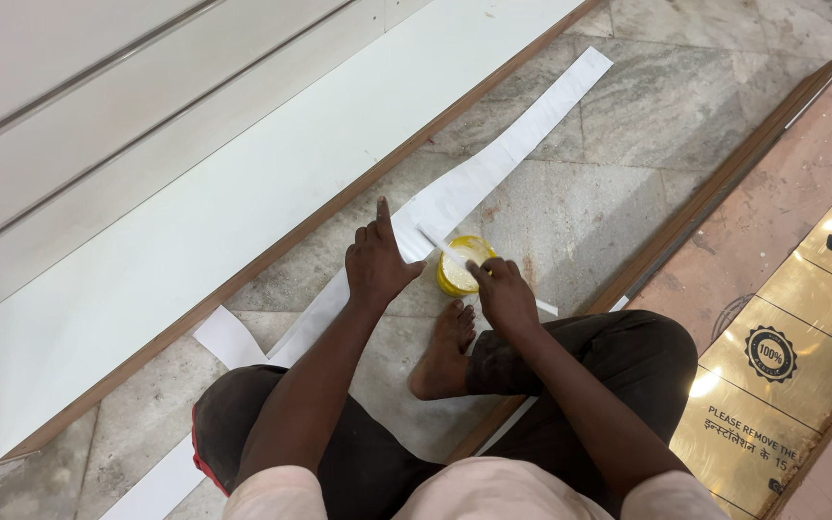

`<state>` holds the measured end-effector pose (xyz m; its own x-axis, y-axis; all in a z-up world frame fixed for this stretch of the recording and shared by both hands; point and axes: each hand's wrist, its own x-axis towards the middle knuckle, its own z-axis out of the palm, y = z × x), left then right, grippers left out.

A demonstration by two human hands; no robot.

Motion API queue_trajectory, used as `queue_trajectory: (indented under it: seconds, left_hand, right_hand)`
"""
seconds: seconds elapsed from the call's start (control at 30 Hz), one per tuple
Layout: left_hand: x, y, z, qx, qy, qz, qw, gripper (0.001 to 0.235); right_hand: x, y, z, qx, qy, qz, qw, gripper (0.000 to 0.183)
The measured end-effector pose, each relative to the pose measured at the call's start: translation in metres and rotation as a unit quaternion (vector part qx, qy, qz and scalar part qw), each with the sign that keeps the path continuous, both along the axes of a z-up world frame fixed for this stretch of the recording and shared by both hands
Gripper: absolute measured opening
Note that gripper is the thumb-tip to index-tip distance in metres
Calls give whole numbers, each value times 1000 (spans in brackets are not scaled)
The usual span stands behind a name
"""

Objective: The person sits on the floor and uses a small brush to apply a white adhesive from a yellow container onto a long white strip of material. The person repeatedly dips the brush into the container and spreads the glue along the strip.

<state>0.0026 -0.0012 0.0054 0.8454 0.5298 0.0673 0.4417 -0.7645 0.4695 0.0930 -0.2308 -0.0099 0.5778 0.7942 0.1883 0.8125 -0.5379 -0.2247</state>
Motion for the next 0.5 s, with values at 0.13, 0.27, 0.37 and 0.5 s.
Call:
queue_trajectory:
  seconds: [0.13,0.27,0.37,0.5]
  left_hand:
    - [-1,-2,-1,3,-6,4,1000,133]
    - [-1,-4,1,20,-24,-1,1000,133]
    - [-1,-2,1,10,-25,0,1000,133]
    - [-1,-1,-1,6,-22,4,1000,133]
  right_hand:
    - [15,-10,3,65,15,-68,995,39]
    - [42,4,-2,20,12,-137,990,37]
    - [28,10,-12,38,31,-81,996,36]
    - [15,4,-17,151,76,-17,986,36]
